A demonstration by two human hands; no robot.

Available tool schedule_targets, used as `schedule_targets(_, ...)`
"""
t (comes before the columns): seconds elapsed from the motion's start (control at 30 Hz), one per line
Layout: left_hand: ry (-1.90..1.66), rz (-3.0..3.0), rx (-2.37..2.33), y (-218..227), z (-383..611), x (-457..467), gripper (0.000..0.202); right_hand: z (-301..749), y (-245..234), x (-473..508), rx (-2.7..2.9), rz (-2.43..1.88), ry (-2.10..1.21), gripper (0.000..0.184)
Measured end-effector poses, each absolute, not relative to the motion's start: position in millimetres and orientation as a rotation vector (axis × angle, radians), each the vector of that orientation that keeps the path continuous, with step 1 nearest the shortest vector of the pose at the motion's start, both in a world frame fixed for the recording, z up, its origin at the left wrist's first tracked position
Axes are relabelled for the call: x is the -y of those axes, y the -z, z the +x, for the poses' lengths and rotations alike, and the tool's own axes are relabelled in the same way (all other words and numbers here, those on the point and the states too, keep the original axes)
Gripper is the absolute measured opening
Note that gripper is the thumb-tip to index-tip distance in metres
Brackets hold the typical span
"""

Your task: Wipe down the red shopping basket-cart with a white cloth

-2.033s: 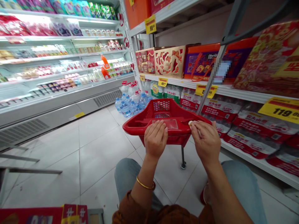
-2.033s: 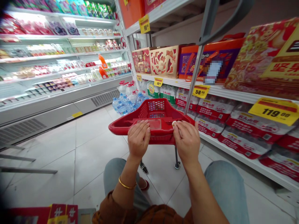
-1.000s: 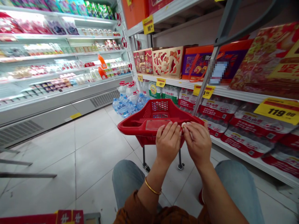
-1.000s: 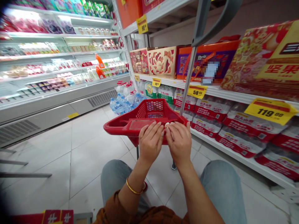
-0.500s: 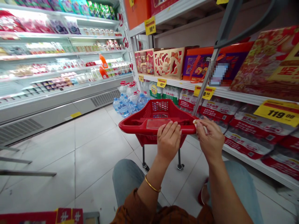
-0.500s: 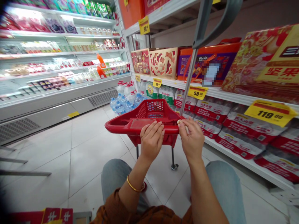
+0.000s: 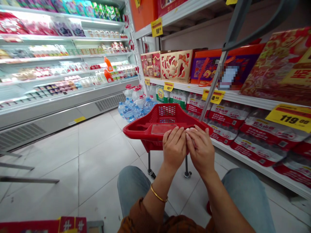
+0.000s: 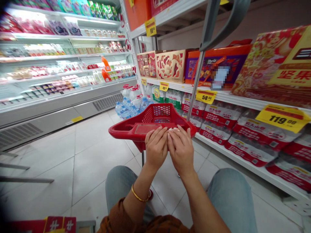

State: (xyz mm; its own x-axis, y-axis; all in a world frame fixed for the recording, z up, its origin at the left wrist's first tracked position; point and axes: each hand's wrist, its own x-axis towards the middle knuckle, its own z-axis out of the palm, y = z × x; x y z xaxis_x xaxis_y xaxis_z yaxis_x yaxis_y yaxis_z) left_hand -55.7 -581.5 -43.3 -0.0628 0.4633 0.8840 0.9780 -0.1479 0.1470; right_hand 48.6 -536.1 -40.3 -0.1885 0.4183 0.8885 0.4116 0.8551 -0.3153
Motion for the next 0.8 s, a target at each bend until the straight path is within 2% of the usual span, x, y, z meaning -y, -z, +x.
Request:
schedule_targets(0.37, 1.157, -1.681, 1.502, 41, -64, 584, 0.023, 69, 43, 513, 1.7, -0.735, -0.012, 0.015)
schedule_targets(0.8, 1.215, -1.678, 1.521, 40, -69, 586, 0.022, 82, 40, 489, 1.544, -0.86, -0.283, 0.019)
